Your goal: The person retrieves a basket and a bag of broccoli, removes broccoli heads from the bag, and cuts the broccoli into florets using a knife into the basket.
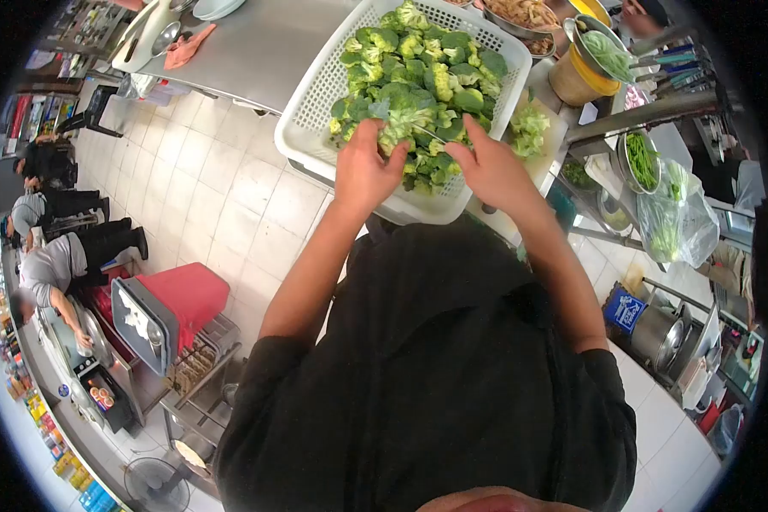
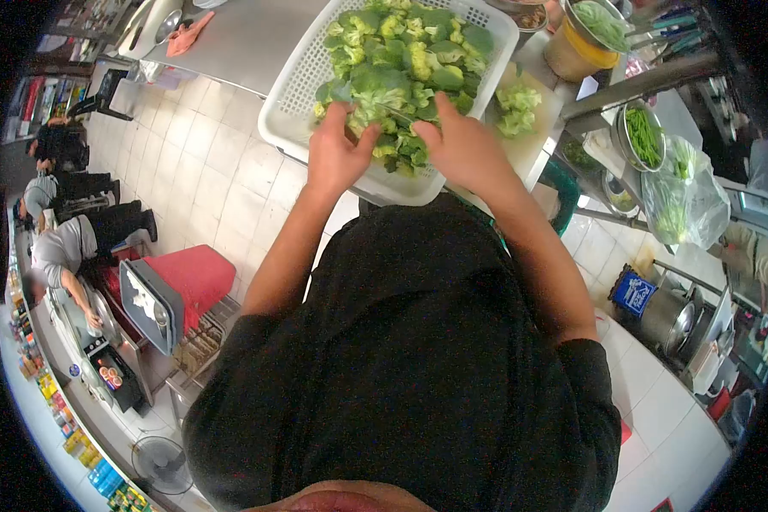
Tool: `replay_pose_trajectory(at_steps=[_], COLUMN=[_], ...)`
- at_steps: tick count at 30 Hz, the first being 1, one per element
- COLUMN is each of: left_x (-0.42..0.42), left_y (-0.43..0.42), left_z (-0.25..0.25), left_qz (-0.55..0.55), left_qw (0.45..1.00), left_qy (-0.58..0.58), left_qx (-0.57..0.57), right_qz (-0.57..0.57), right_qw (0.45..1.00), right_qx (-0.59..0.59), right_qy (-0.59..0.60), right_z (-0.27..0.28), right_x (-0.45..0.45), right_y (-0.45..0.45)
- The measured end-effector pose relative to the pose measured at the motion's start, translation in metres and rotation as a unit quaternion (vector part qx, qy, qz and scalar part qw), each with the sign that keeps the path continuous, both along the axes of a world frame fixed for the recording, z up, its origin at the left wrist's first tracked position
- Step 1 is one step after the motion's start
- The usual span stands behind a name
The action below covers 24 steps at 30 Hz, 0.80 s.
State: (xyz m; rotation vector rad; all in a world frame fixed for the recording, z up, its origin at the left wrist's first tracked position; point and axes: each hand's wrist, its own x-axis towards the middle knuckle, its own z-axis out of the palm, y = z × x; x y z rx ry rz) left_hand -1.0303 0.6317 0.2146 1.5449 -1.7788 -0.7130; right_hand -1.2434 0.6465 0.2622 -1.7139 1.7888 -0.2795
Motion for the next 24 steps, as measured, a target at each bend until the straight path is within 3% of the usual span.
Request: replay_pose_trajectory(at_steps=[3,12,24], left_x=[0.002,0.009,0.012], left_y=[0.000,0.000,-0.009], left_z=[-0.004,-0.017,-0.019], left_qz=[-0.028,-0.051,-0.079], left_qw=[0.996,0.983,0.980], left_qy=[-0.055,-0.077,-0.137], left_qx=[-0.059,-0.160,-0.118], right_qz=[0.019,0.042,-0.007], right_qw=[1.000,0.998,0.999], right_qx=[0.001,0.000,0.008], right_qy=[0.002,0.047,0.040], right_z=[0.006,-0.008,-0.052], right_x=[0.008,0.026,0.049], right_y=[-0.010,-0.024,-0.054])
